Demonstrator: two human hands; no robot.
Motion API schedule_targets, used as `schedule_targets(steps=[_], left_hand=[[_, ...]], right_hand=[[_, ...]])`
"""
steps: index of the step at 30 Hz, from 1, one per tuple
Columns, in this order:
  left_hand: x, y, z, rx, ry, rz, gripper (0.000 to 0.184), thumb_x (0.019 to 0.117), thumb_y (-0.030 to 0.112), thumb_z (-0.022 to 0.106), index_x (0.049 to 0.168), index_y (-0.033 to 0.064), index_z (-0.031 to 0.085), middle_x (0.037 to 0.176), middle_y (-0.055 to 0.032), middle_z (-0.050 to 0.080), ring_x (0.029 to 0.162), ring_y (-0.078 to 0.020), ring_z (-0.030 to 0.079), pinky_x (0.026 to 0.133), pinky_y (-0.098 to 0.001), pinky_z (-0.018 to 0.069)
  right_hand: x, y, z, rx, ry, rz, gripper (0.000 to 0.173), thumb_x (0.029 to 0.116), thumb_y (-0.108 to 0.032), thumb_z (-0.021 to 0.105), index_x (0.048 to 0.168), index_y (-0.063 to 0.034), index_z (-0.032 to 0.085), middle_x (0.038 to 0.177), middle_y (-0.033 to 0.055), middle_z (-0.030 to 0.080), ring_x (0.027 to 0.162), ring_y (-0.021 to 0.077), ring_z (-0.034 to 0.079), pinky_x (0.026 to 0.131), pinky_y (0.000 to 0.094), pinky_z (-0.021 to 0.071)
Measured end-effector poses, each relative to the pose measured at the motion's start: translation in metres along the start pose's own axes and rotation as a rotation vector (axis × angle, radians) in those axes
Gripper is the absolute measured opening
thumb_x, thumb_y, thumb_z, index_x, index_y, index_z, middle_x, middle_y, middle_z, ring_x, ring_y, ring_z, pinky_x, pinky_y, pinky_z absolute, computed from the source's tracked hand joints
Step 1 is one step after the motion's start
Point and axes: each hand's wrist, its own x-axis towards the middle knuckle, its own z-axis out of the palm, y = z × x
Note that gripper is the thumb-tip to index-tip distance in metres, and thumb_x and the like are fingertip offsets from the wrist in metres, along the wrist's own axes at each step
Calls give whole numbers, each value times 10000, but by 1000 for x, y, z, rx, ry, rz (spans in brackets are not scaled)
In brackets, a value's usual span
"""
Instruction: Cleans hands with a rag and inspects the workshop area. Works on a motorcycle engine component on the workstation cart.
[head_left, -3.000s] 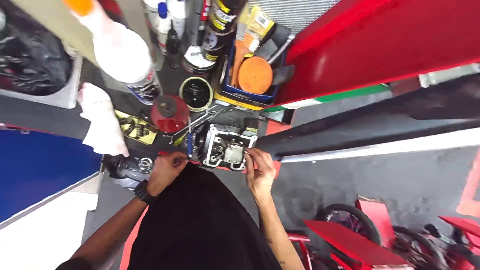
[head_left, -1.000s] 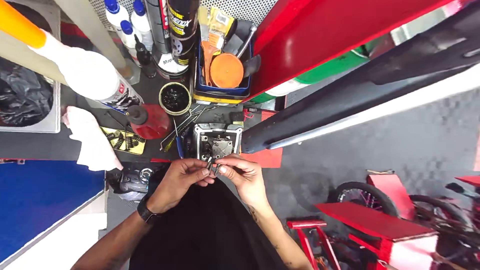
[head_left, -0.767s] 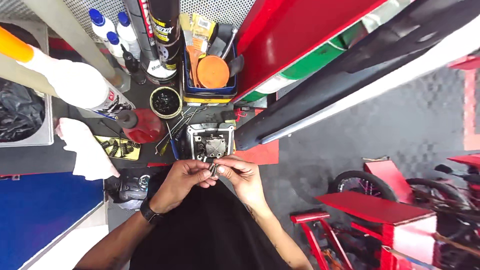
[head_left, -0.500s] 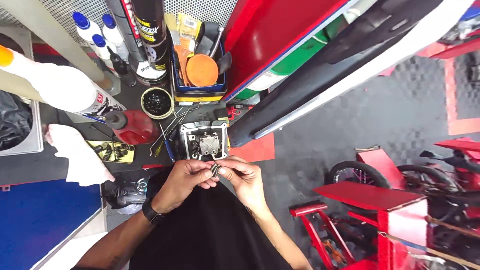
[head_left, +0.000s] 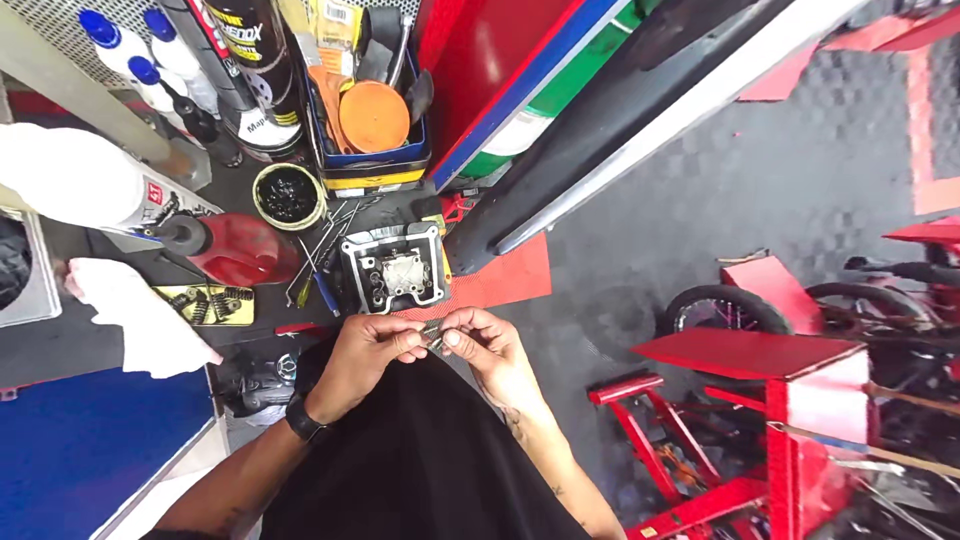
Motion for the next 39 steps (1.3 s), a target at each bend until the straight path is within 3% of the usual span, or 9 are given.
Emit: schedule_targets(steps=[6,8,11,15,18,27,31,39], left_hand=[[1,-7,-6,169,9,218,199,1002,50,618,1136,-15,749,1043,-81,750,898,-130,725,836,-292,626],[0,-5,-6,182,1,238,211,1003,52,619,1161,-23,736,1017,-74,752,876,-123,724,820,-288,626],[-2,-4,-2,154,-2,205,261,965,44,672,1207,-52,687,912,-57,755,791,-119,721,750,-284,628],[-2,-8,3,142,48,189,119,944,52,705,1032,-28,709,837,-29,738,731,-95,711,697,-259,624],[-2,-10,-1,192,65,223,104,953,68,702,1006,-15,732,859,-24,746,761,-82,714,726,-253,622],[-1,-13,4,166,61,169,151,961,43,685,1078,-26,750,906,-48,765,793,-96,729,773,-269,631],[0,-13,4,203,35,153,196,950,46,699,1132,-4,753,1024,-68,762,889,-104,728,835,-277,625],[-1,-13,10,171,62,66,163,960,28,678,1103,-5,750,976,-55,758,764,-89,714,707,-250,626]], right_hand=[[0,0,-7,-77,-14,-70,145,987,-14,628,1108,34,692,959,41,735,828,104,701,767,291,611],[0,0,-8,-109,-24,-73,147,984,-13,630,1105,37,696,950,37,735,817,96,697,757,279,607],[1,-1,-5,-147,-65,-68,153,966,-10,656,1102,46,697,930,34,735,792,79,687,729,258,600],[0,-3,-1,-162,-108,-38,181,951,2,668,1126,51,669,935,34,728,788,78,685,716,255,601],[1,-3,-3,-167,-120,-27,163,946,-6,675,1101,30,641,898,17,707,758,74,670,690,247,587],[3,-1,-4,-208,-119,-10,164,936,-8,691,1081,9,615,868,10,688,732,69,656,660,234,573],[3,0,-3,-233,-87,-22,149,932,-1,689,1066,10,624,859,9,682,724,65,649,656,229,570],[4,4,-3,-236,-68,-6,156,932,-2,694,1072,14,626,854,13,689,711,71,655,643,233,575]])
